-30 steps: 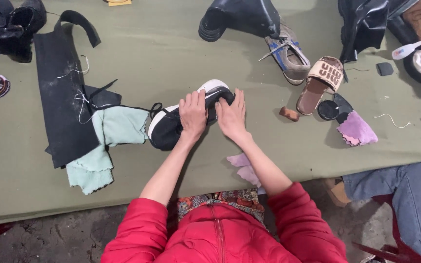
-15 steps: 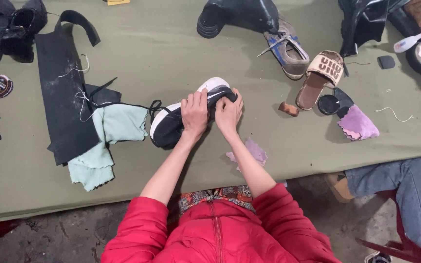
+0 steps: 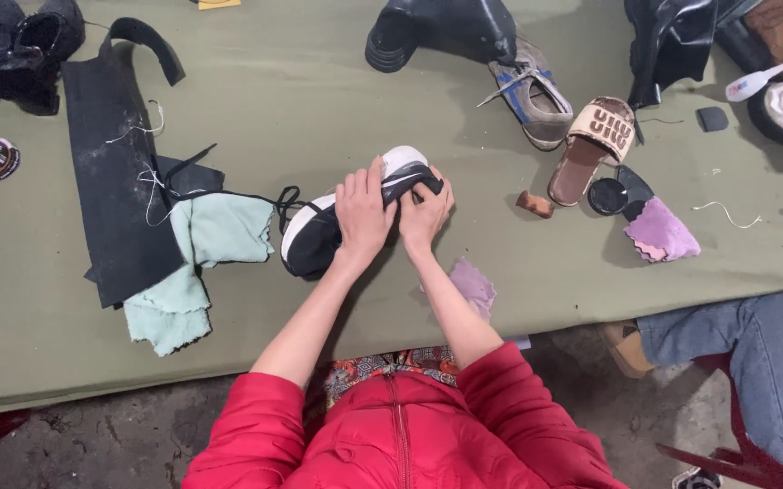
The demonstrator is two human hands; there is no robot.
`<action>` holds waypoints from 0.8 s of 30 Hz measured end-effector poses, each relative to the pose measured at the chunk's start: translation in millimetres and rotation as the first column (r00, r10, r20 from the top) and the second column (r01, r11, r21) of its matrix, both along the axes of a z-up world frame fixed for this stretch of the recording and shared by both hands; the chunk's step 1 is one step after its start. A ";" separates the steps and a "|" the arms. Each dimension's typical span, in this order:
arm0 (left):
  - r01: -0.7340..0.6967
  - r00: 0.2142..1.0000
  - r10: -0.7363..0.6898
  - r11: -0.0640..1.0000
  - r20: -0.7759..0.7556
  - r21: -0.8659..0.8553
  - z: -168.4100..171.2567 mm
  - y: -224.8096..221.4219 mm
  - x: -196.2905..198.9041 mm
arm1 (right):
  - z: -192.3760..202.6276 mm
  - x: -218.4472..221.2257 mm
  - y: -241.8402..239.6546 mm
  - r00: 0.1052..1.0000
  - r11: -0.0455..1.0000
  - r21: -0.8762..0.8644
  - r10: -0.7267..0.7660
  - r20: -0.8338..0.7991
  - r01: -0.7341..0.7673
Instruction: Repairing a sneaker by manually stitching the sole to the upper using a small tool and thread.
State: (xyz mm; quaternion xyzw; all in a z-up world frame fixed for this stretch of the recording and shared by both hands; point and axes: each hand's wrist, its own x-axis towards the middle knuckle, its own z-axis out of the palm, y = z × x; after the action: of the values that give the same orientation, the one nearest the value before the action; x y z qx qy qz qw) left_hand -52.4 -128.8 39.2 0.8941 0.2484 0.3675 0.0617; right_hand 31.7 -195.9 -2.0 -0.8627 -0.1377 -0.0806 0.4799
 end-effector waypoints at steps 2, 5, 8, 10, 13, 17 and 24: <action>0.077 0.996 -0.080 0.993 -0.030 -0.087 7.1 11.0 -8.5 | -10.1 1.4 -1.5 0.996 0.999 0.042 0.024 0.086 -0.027; 0.203 0.965 -0.244 0.929 -0.100 -0.310 13.3 30.9 -19.9 | -10.8 2.6 -2.6 0.978 0.994 0.079 0.052 0.202 -0.069; 0.250 0.928 -0.352 0.832 -0.122 -0.495 16.2 46.5 -25.9 | -3.3 2.1 -3.2 0.964 0.988 0.095 0.091 0.251 -0.118; 0.259 0.921 -0.374 0.794 -0.106 -0.549 16.2 54.6 -24.4 | 6.3 1.3 -5.7 0.955 0.981 0.113 0.120 0.271 -0.156; 0.263 0.918 -0.384 0.775 -0.098 -0.574 7.3 61.9 -18.2 | 16.1 -0.7 -14.4 0.949 0.972 0.119 0.166 0.268 -0.203; 0.193 0.944 -0.309 0.804 -0.118 -0.562 7.0 59.5 -13.7 | 12.5 2.1 -16.5 0.938 0.969 0.093 0.193 0.288 -0.229; 0.150 0.969 -0.230 0.835 -0.088 -0.529 -3.9 57.9 -9.8 | 27.0 -0.5 -20.0 0.950 0.946 -0.198 0.286 0.125 -0.258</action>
State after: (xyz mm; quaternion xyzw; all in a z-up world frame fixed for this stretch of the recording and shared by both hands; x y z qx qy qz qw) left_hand -62.3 -70.9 35.2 0.8893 0.2517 0.2117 0.3178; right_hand 31.3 -216.0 25.0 -0.8665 -0.2984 -0.0661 0.3947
